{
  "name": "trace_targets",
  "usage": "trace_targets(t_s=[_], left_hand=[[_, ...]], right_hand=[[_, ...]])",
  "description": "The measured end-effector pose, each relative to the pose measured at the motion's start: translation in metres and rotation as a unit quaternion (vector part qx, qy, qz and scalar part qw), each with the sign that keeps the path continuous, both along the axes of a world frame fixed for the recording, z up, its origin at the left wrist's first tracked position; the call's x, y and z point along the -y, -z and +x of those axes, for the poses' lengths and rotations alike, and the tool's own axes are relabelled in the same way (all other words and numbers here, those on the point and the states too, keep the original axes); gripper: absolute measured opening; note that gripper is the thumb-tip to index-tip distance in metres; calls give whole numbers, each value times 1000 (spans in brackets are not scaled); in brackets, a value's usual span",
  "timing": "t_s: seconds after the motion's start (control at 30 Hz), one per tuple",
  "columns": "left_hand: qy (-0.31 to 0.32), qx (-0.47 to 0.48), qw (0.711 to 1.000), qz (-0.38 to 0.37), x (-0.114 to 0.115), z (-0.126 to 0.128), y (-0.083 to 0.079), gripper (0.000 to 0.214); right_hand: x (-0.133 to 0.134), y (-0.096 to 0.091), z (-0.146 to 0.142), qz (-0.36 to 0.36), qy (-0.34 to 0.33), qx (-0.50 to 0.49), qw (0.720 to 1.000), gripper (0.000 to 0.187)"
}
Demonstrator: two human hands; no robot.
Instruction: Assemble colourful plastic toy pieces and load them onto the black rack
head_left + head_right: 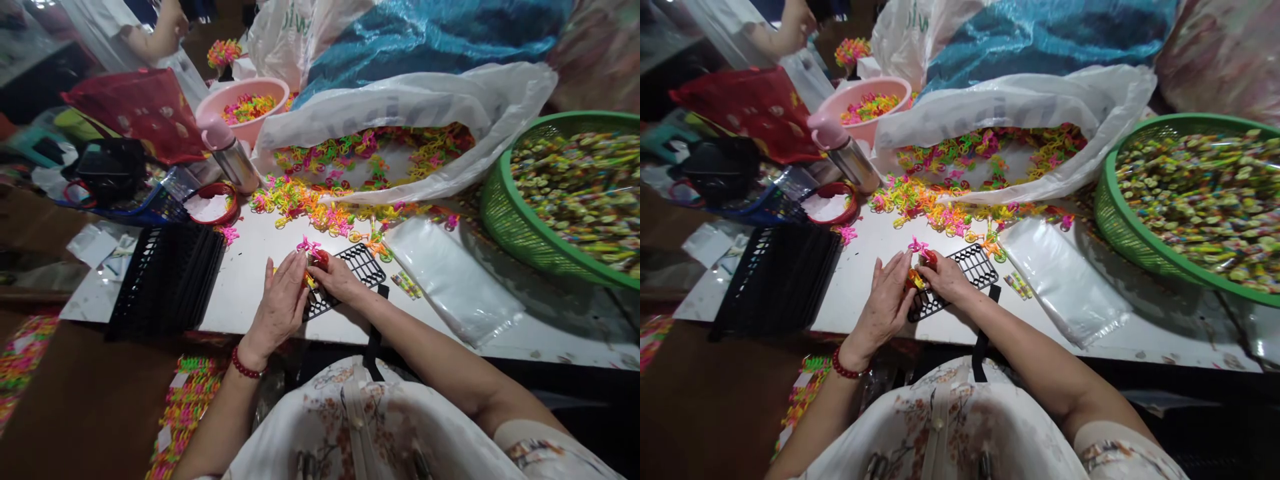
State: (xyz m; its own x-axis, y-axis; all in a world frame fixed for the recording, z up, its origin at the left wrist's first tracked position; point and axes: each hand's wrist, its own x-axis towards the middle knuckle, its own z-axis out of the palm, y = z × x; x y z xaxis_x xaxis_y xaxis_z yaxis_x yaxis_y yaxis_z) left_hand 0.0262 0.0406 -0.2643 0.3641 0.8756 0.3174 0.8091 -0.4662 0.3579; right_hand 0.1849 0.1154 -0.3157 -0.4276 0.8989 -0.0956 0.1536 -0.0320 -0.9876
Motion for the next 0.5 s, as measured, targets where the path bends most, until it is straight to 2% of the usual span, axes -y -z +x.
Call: trace_targets(t_s=[0.13, 0.23, 0.33, 0.43, 0.5], left_hand=[[0, -3, 1000, 3, 0, -1, 1, 66], [2, -4, 1000, 5, 0, -1, 1, 66], [5, -3, 1000, 10, 0, -1, 1, 66], [6, -4, 1000, 10, 0, -1, 0, 66], [6, -5, 1000, 10, 0, -1, 1, 66]], right_hand=[[1, -4, 2, 23, 22, 6, 999, 22], [0, -6, 1, -38, 27, -81, 996, 30], [-4, -7, -3, -114, 54, -152, 980, 37], [-9, -9, -6, -152, 54, -125, 979, 34], [-10, -11, -6, -126, 23, -64, 990, 25]])
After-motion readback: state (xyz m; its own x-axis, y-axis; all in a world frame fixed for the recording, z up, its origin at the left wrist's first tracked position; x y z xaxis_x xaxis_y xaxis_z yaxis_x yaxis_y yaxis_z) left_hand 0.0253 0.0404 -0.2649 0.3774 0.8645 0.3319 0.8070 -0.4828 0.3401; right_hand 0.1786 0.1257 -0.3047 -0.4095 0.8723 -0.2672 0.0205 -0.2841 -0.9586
